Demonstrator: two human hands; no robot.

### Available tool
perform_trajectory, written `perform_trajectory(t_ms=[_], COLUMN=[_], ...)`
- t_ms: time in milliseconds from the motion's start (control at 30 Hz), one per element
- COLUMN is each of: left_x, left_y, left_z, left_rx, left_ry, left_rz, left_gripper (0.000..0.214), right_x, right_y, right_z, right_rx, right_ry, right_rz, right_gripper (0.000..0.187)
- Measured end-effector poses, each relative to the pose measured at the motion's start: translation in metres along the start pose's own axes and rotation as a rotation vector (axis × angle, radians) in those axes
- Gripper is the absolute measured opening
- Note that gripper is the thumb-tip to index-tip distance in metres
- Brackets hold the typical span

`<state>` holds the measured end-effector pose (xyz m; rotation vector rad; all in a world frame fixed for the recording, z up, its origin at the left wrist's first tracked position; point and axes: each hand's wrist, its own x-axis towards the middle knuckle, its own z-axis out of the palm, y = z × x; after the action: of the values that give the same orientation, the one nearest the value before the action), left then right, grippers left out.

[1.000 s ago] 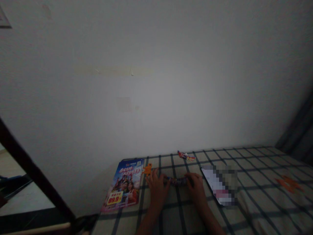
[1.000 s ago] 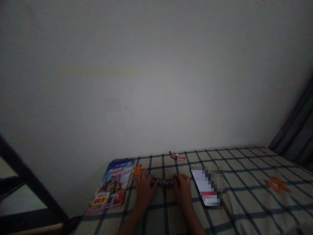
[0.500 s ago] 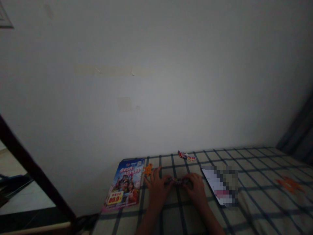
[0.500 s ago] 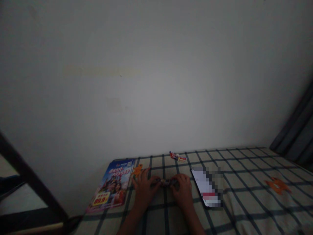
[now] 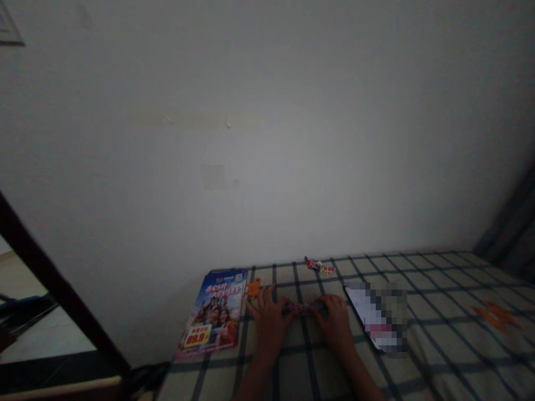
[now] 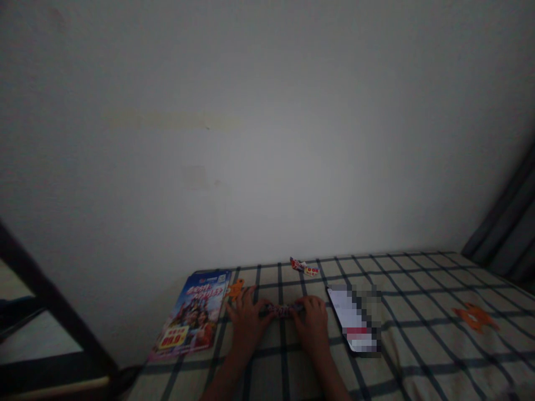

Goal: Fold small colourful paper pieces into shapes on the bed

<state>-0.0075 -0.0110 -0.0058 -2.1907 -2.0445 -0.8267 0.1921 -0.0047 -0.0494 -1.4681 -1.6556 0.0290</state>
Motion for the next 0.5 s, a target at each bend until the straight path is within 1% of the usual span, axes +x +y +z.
perform_trajectory(t_ms=[167,500], left_x=[0.0012,0.0012], left_y=[0.0028,0.0054], left_z=[0.0007,0.0013], left_rx=[0.009,-0.019], left_ry=[-0.023,-0.062], left_rz=[-0.033,-0.077], left_gripper=[0.025,0.028], right_x=[-0.0007,0.0004], right_y=[-0.0001,-0.0005], right_z=[0.0030,0.0067], right_rx=[-0.050,-0.171], right_ry=[0.021,0.011], right_rz=[0.020,0.018], right_gripper=[0.027,0.022])
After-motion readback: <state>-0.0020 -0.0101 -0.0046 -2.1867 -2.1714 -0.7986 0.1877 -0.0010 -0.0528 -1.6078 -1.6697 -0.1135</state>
